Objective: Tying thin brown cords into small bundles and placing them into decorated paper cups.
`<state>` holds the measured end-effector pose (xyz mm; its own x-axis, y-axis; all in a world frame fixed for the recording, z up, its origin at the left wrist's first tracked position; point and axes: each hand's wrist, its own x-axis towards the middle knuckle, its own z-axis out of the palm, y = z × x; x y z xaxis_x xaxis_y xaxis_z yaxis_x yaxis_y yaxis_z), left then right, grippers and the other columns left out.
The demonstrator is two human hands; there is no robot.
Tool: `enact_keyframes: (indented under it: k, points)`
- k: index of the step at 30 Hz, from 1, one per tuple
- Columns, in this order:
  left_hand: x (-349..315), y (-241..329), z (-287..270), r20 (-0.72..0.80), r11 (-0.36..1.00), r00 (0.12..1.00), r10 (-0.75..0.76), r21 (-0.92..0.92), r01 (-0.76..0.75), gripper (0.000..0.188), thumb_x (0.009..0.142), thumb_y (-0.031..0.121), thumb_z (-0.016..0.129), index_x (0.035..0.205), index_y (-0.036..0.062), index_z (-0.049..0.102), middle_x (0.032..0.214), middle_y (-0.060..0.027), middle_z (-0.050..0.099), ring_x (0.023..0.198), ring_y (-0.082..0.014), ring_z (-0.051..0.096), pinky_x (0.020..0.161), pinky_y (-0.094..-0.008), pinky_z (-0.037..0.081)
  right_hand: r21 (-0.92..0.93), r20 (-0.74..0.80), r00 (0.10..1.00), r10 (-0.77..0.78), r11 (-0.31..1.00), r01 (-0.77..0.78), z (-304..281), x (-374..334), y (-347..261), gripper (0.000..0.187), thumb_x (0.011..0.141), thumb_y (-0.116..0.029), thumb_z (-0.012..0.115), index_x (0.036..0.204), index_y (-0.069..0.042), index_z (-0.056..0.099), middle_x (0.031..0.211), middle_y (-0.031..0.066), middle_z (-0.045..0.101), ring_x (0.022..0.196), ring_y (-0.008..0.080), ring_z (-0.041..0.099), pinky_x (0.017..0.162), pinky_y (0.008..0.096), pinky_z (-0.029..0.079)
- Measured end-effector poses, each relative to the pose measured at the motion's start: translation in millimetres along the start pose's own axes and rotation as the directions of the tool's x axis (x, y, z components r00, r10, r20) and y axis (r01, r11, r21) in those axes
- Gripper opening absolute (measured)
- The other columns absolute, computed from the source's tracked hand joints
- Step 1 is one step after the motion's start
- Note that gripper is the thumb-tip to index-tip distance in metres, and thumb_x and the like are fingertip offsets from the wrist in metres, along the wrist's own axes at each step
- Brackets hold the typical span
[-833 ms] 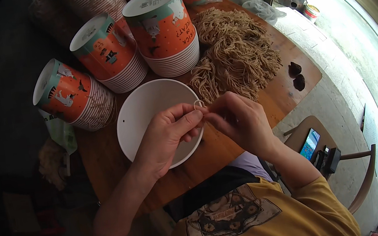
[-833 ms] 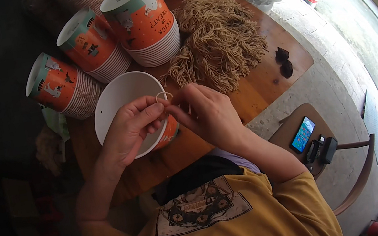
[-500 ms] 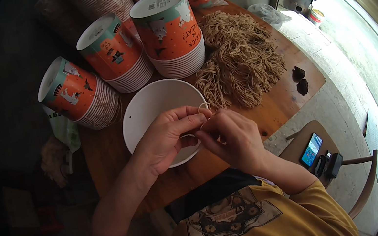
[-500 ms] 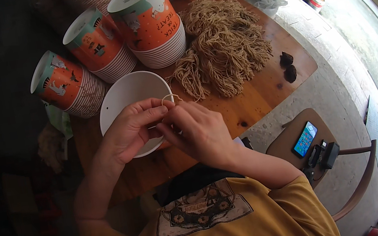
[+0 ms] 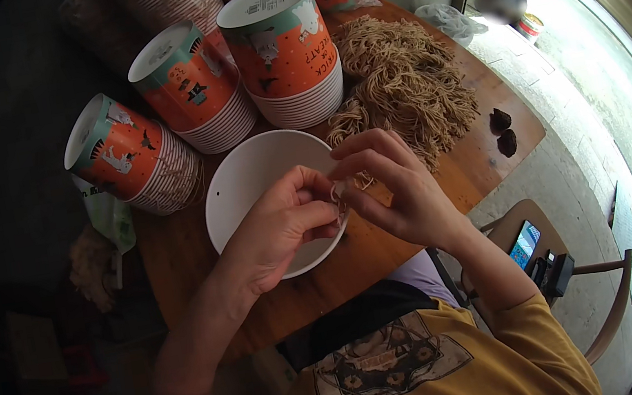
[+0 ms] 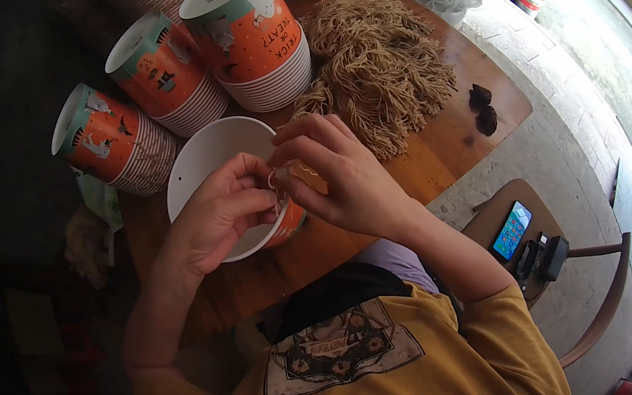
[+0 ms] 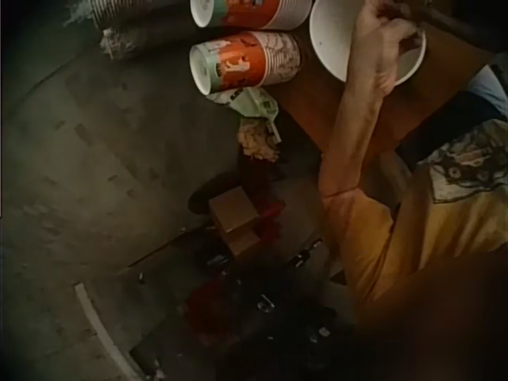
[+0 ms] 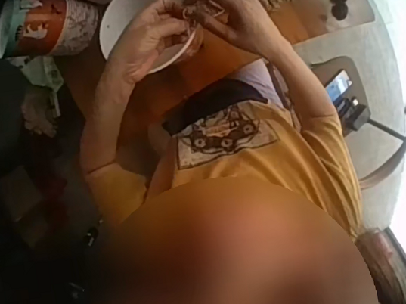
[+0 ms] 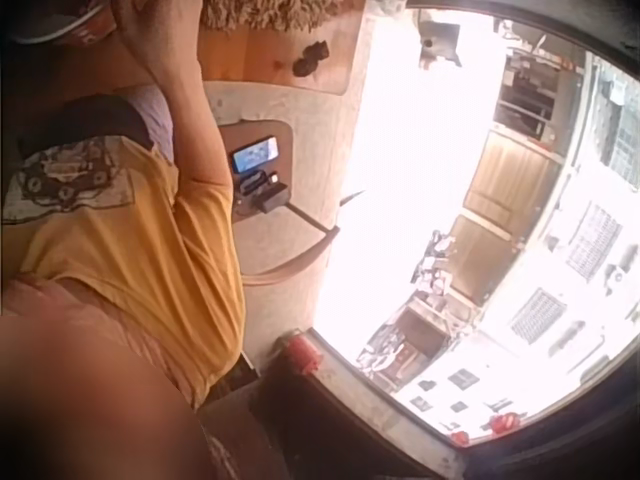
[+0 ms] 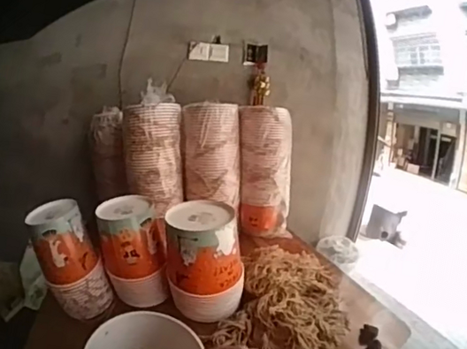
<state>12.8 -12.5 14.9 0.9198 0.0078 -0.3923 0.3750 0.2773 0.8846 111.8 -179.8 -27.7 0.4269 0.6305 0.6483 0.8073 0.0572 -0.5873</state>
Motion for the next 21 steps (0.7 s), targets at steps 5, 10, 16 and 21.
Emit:
enact_keyframes:
  k: [5,10,16,21]
  points:
    - [2,1,-1,0.017,1.000,1.000,-0.005,0.024,0.004,0.023,0.084,0.001,0.058,0.106,0.0027,0.050,0.095,-0.0048,0.057,0.084,-0.0105,0.057,0.076,-0.0245,0.048,0.048,0.050,0.999,0.000,0.999,-0.003,-1,0,3,0.011,0.081,-0.005,0.064,0.089,-0.006,0.056,0.112,0.0109,0.054,0.103,0.0287,0.053,0.087,0.0375,0.046]
    - [5,9,-3,0.034,0.994,0.998,-0.060,0.091,0.056,0.023,0.083,0.002,0.059,0.104,0.0038,0.050,0.095,-0.0036,0.057,0.084,-0.0102,0.057,0.076,-0.0248,0.048,0.231,-0.033,0.999,0.034,0.973,-0.025,2,-5,-4,0.014,0.078,0.000,0.060,0.090,-0.003,0.054,0.106,0.0120,0.051,0.083,0.0216,0.059,0.069,0.0285,0.050]
    - [9,15,-7,0.111,0.981,0.984,-0.140,0.147,0.123,0.023,0.082,0.000,0.058,0.103,0.0048,0.049,0.095,-0.0029,0.057,0.083,-0.0099,0.057,0.076,-0.0249,0.049,0.218,0.115,0.973,0.198,0.951,-0.219,-1,-9,-9,0.015,0.079,-0.004,0.058,0.093,-0.003,0.053,0.088,0.0103,0.054,0.066,0.0182,0.058,0.056,0.0290,0.048]
    - [3,9,0,0.127,0.921,0.989,0.080,0.369,-0.122,0.024,0.083,-0.002,0.057,0.103,0.0048,0.047,0.092,-0.0023,0.054,0.085,-0.0106,0.056,0.077,-0.0258,0.049,0.213,0.114,0.940,0.322,0.916,-0.340,-3,-11,-14,0.011,0.081,-0.004,0.057,0.091,-0.004,0.058,0.069,0.0022,0.051,0.055,0.0111,0.046,0.050,0.0236,0.036]
